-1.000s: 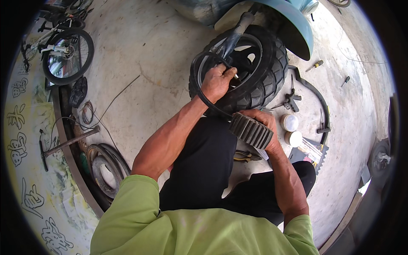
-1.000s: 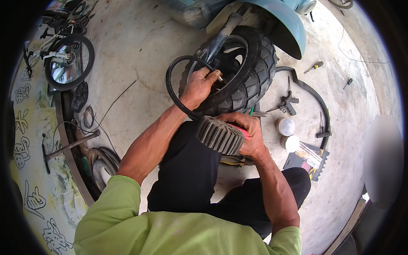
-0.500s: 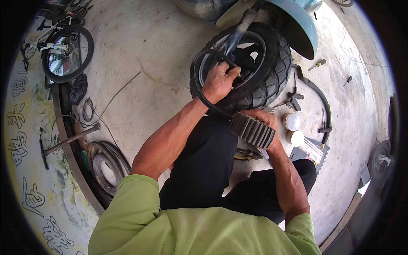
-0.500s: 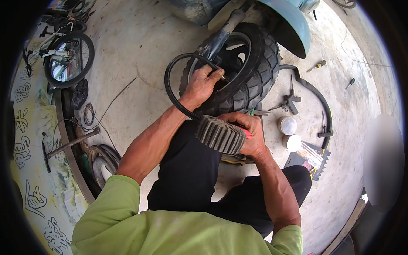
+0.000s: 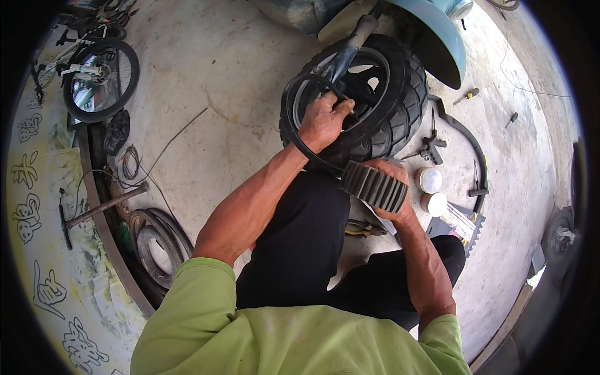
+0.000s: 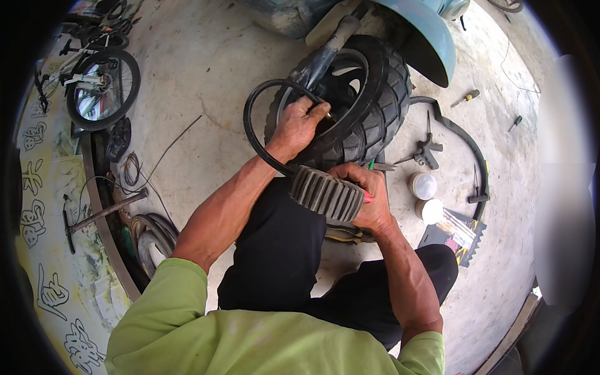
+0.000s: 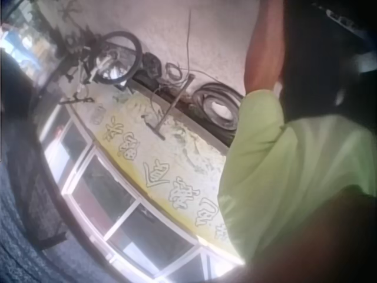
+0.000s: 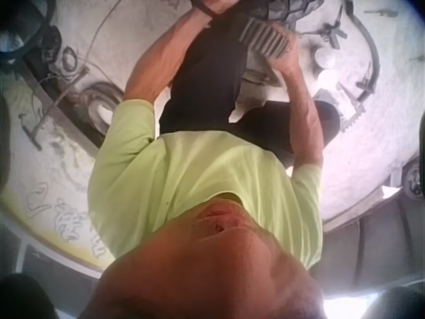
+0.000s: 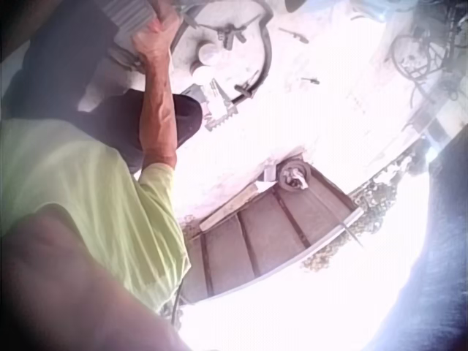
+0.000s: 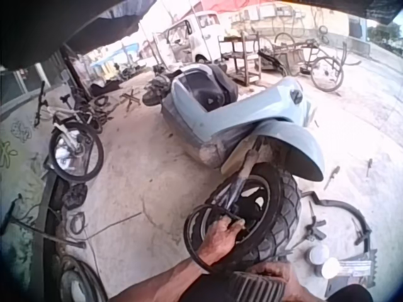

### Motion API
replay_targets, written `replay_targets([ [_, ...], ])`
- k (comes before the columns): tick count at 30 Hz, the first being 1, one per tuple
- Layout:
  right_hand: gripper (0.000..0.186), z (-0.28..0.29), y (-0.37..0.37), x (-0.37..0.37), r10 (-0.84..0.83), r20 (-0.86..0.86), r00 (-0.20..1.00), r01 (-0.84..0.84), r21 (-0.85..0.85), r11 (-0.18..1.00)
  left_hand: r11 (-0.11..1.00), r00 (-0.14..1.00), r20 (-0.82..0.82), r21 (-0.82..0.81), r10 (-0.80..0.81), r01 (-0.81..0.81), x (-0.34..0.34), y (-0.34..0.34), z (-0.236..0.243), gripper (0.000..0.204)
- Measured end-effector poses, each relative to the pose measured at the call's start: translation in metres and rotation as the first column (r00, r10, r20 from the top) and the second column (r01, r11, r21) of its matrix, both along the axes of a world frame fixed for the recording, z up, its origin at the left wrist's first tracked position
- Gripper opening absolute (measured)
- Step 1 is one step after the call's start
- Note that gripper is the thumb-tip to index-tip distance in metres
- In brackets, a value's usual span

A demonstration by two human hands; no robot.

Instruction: The person removes a tire from a scooter, uses a hand pump to inflate the inner tube, and then reattaches the tire to the scooter. The person uses a hand pump and a tire lever during the process.

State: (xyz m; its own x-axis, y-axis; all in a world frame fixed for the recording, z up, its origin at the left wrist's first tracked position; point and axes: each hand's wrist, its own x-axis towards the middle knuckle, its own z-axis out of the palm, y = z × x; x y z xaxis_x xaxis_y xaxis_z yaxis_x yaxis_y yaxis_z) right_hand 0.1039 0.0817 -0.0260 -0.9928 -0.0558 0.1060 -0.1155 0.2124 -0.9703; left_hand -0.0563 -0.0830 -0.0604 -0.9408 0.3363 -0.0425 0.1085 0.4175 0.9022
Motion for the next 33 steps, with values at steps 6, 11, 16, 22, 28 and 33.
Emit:
replay_targets([
  [6, 0.025, 0.001, -0.003, -0.001, -0.028, -0.041, 0.999, 0.030, 0.040, 0.999, 1.000, 0.999, 0.033, 0.016, 0.020, -0.021, -0.001, -0.001, 0.001, 0.031],
  [11, 0.023, 0.008, -0.004, -0.001, -0.073, 0.001, 0.997, 0.073, -0.026, 0.997, 1.000, 0.990, 0.141, -0.021, -0.002, 0.005, -0.002, 0.003, 0.008, 0.030],
  [16, 0.025, 0.004, -0.001, 0.001, -0.107, -0.008, 0.994, 0.107, -0.062, 0.992, 1.000, 0.989, 0.150, -0.020, 0.002, 0.001, 0.002, 0.005, 0.012, 0.031],
  [22, 0.025, -0.001, -0.002, 0.005, -0.154, -0.049, 0.987, 0.154, -0.001, 0.988, 0.995, 0.964, 0.265, 0.085, 0.032, -0.056, -0.002, -0.001, -0.012, 0.031],
  [28, 0.023, 0.002, -0.002, 0.007, -0.190, -0.056, 0.980, 0.190, -0.001, 0.982, 0.990, 0.947, 0.320, 0.124, 0.017, -0.060, -0.006, -0.002, -0.014, 0.029],
  [33, 0.023, 0.003, -0.001, 0.007, -0.183, -0.072, 0.980, 0.185, 0.015, 0.983, 0.990, 0.943, 0.331, 0.140, -0.016, -0.033, -0.008, -0.004, -0.014, 0.028],
])
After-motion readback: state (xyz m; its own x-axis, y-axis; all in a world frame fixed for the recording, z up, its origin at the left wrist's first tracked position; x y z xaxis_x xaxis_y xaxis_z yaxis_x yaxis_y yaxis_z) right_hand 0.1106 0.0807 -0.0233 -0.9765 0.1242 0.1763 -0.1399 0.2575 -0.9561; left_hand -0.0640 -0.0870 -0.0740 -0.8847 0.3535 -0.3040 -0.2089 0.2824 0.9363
